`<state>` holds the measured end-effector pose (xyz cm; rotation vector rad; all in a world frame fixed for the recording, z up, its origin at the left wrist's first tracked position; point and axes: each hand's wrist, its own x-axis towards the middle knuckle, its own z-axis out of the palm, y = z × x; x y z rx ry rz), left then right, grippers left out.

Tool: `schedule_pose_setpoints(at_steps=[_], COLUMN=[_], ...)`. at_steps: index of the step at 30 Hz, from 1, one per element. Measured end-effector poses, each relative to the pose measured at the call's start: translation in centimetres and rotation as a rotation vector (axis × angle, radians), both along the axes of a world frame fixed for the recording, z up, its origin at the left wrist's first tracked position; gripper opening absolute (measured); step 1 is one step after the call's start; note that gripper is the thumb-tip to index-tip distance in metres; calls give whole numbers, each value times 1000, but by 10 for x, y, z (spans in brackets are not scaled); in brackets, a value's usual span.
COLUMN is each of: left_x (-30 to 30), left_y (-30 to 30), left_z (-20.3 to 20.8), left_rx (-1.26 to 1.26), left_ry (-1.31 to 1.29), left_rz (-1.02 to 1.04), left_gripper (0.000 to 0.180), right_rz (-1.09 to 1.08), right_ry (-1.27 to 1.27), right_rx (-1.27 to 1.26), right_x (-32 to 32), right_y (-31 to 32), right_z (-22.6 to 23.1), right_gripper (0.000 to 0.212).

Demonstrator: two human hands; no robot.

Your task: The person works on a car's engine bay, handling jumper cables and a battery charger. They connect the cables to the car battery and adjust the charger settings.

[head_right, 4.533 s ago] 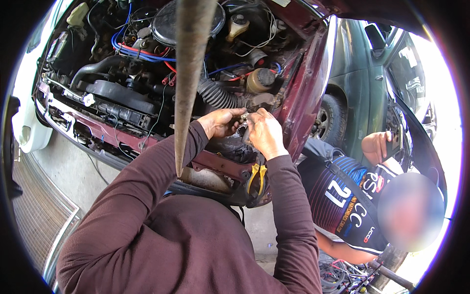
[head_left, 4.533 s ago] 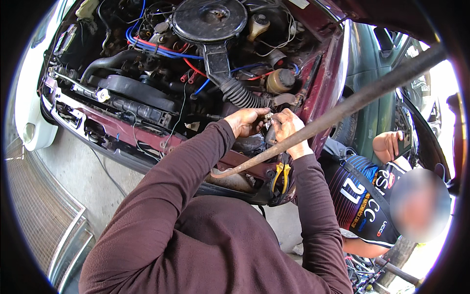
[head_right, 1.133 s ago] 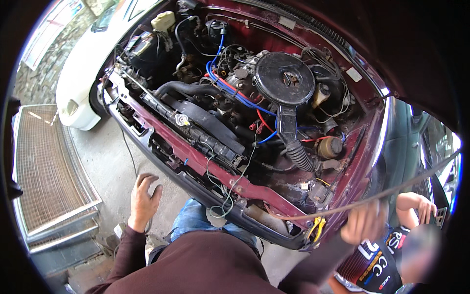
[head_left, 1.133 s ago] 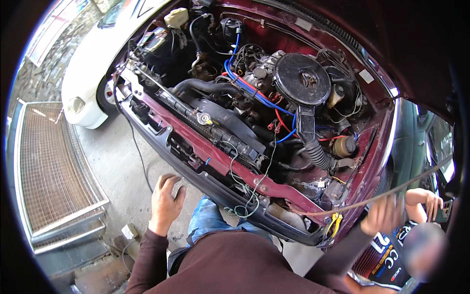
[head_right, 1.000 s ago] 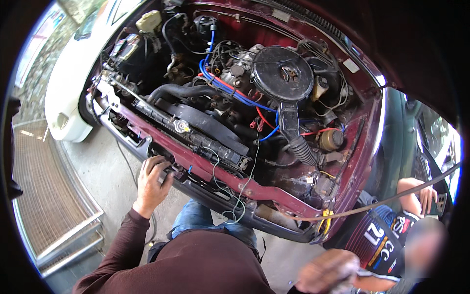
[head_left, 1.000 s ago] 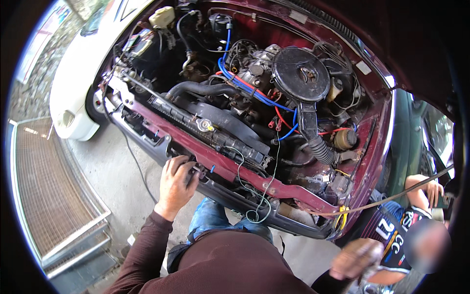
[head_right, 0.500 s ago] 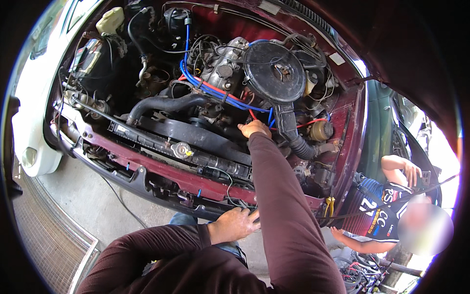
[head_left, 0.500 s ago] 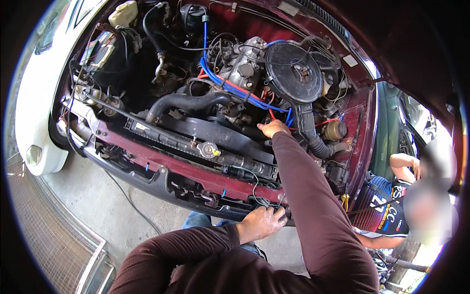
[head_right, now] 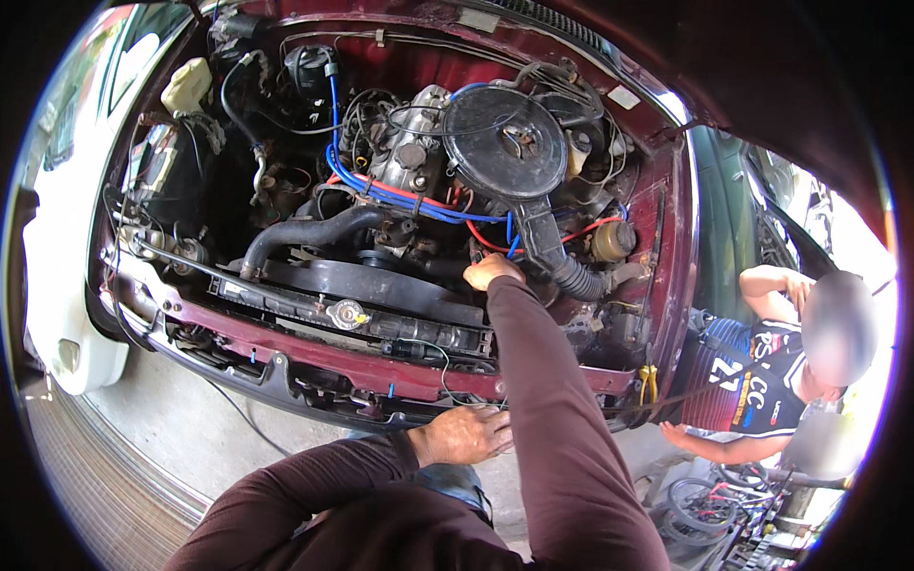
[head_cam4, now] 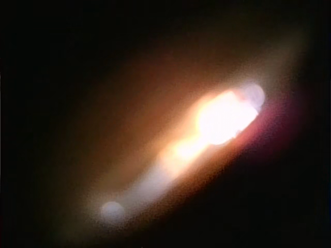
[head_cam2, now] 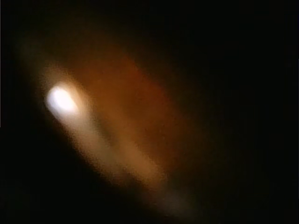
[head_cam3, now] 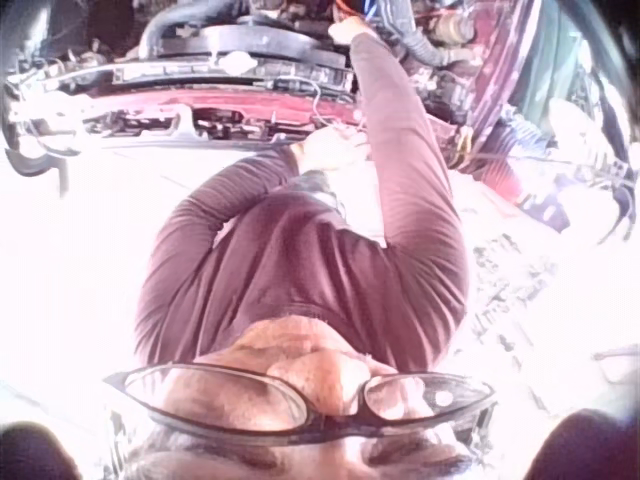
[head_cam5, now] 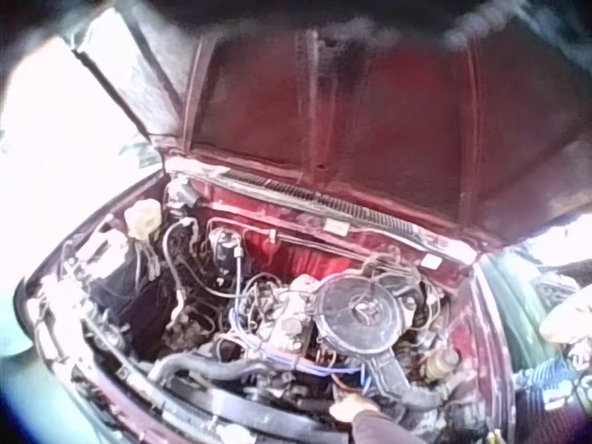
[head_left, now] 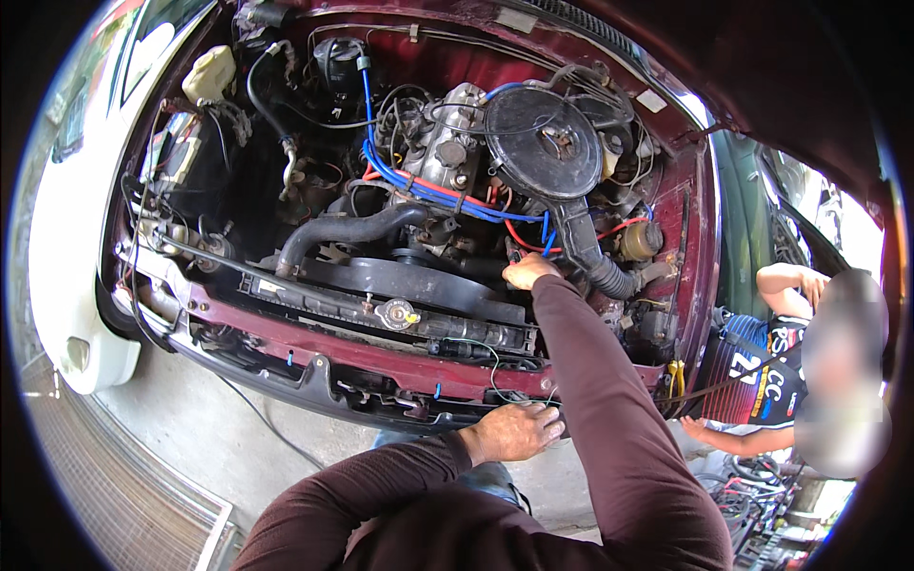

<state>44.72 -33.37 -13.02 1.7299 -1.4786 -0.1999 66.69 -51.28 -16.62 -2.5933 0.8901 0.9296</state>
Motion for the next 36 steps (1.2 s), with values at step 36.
schedule_pose_setpoints(at_steps=[36], left_x=[-119], left_y=[6], left_z=[265], left_rx=[158], left_ry=[252], left_rz=[748], left_gripper=[18], right_rz=[-968], right_ry=[-1194], right_rx=[1218], right_x=[-547], right_y=[-129], right_z=[115], right_gripper=[64])
